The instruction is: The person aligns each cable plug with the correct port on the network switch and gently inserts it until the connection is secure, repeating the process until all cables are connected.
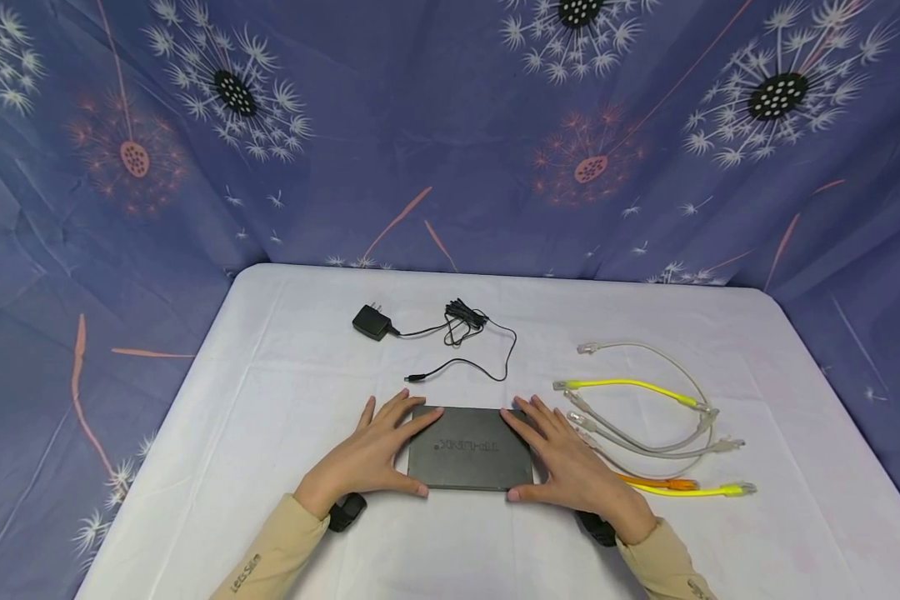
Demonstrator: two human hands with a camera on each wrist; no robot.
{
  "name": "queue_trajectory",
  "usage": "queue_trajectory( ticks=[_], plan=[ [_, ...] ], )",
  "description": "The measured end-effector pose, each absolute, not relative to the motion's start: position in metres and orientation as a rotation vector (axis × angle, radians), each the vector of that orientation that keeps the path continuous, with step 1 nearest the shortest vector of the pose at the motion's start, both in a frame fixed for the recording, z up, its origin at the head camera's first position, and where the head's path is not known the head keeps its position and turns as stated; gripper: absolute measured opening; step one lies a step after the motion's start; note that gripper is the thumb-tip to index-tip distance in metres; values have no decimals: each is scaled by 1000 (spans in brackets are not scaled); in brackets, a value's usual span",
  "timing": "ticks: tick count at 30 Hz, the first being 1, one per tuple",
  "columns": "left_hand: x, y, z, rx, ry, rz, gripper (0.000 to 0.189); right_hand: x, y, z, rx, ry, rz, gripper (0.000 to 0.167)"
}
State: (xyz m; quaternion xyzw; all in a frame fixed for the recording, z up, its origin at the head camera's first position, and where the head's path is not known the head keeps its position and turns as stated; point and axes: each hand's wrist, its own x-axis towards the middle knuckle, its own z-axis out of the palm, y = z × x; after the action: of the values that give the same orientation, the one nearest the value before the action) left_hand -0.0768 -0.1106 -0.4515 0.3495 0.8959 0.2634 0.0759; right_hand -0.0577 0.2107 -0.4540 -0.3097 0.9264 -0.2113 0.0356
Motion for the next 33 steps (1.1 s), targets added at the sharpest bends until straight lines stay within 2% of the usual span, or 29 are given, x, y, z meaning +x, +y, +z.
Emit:
queue_trajectory(
  ticks=[18,33],
  plan=[
    [-79,-107,-452,1083,2787,701,99,-60,206,-452,-877,2884,-635,100],
    [-78,-108,-432,1006,2699,924,100,-63,209,-436,-1017,2897,-850,98]
  ],
)
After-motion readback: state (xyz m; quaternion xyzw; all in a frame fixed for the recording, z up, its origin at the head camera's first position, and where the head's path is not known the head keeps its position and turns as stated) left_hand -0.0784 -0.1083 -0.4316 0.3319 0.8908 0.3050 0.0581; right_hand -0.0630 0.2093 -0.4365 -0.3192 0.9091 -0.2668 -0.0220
